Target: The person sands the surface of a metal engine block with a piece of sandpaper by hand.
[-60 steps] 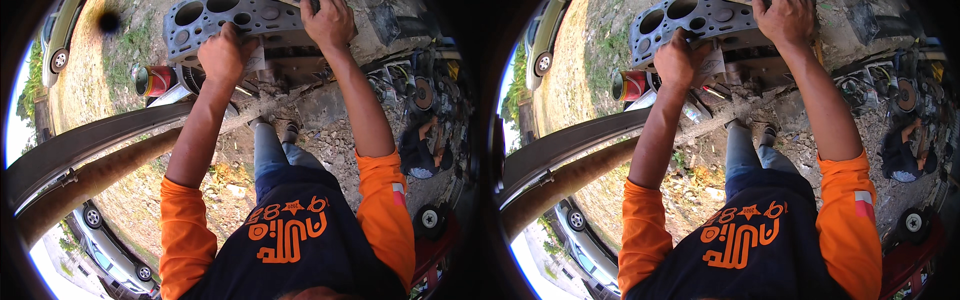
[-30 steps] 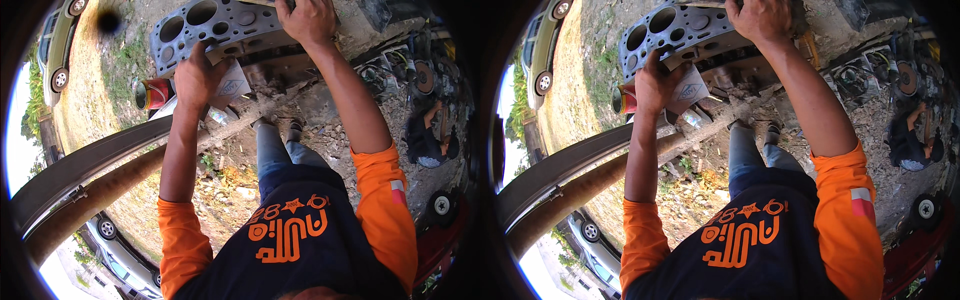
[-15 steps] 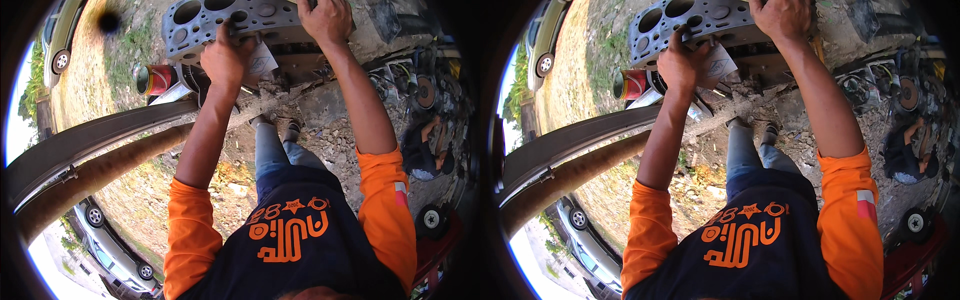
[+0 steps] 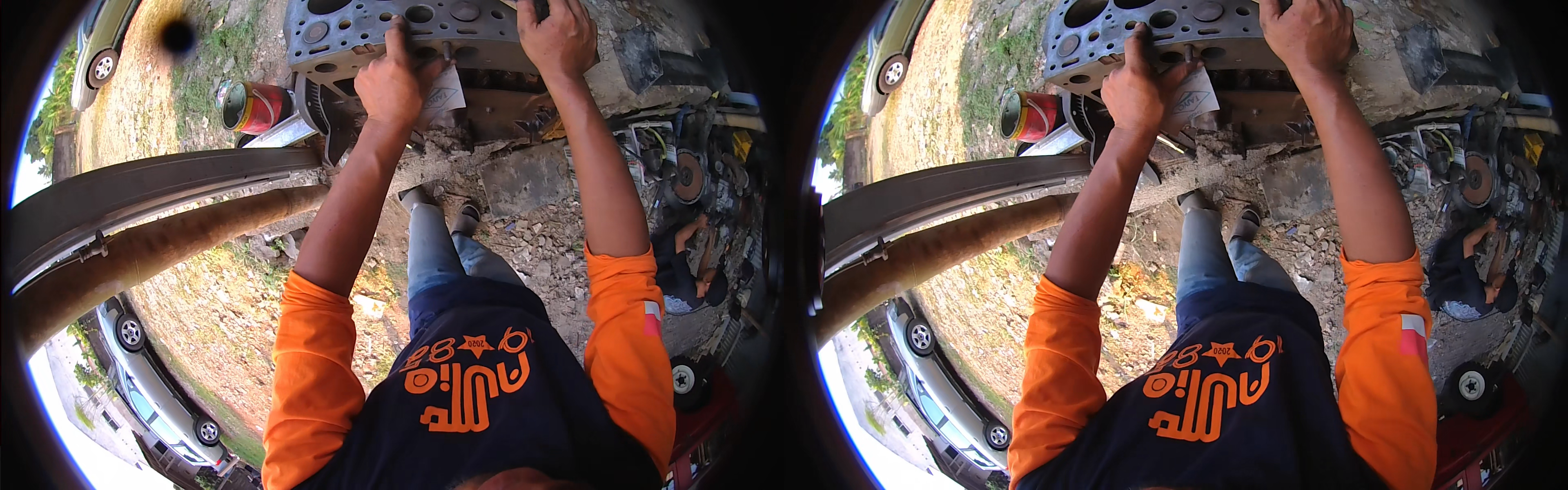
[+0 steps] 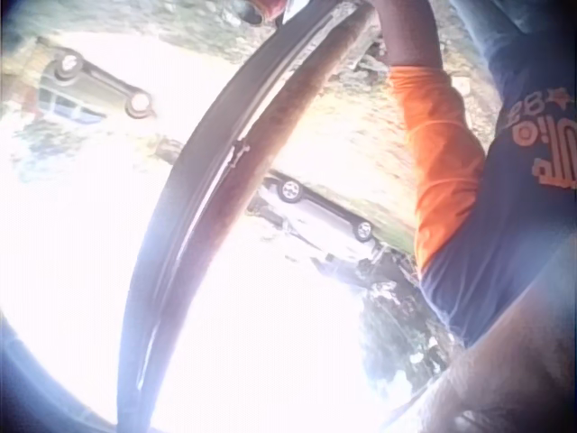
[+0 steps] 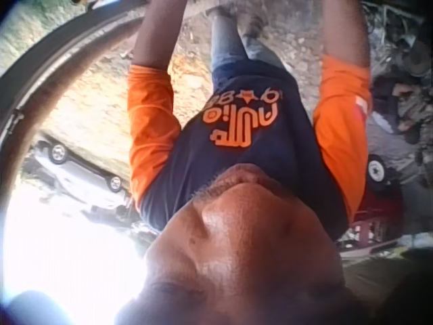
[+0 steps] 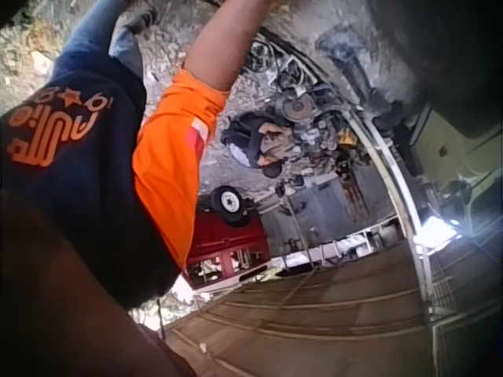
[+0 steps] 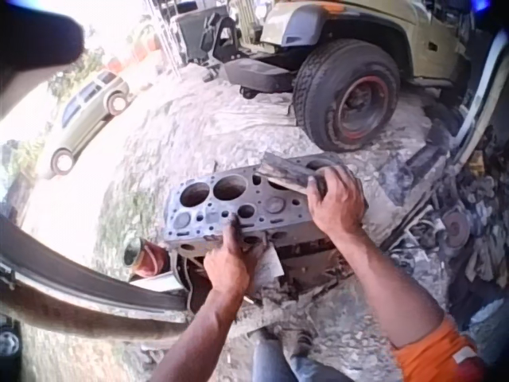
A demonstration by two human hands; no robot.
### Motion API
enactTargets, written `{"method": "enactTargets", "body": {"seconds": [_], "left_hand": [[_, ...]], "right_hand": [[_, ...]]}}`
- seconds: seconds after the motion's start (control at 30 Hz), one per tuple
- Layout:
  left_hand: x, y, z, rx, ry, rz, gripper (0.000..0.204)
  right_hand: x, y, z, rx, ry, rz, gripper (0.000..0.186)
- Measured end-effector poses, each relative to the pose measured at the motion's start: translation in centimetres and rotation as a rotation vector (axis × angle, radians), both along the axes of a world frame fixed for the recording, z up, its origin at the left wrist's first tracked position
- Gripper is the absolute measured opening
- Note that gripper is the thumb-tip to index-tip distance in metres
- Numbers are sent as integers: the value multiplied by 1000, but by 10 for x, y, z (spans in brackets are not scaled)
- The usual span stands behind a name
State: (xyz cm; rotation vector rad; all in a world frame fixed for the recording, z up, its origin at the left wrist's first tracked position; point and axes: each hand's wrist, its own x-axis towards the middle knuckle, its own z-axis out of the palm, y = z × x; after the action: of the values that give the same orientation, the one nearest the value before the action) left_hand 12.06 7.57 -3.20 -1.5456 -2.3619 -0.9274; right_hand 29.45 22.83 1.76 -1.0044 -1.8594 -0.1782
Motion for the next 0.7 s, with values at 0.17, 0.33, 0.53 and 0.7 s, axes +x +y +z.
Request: {"method": "enactTargets", "body": {"seconds": [0.17, 0.33, 0.53, 0.7], "left_hand": [[2, 2, 1, -52, -28, -7, 92], [-6, -7, -8, 79, -67, 7, 81], [6, -2, -7, 180, -211, -30, 85], [26, -34, -18, 357, -478, -12, 50]], "right_hand": [[4, 3, -4, 5, -10, 8, 17], [0, 1, -4, -11, -28, 0, 18], [1, 4, -9, 23, -55, -27, 18], [-2, 5, -8, 31, -49, -22, 18]]}}
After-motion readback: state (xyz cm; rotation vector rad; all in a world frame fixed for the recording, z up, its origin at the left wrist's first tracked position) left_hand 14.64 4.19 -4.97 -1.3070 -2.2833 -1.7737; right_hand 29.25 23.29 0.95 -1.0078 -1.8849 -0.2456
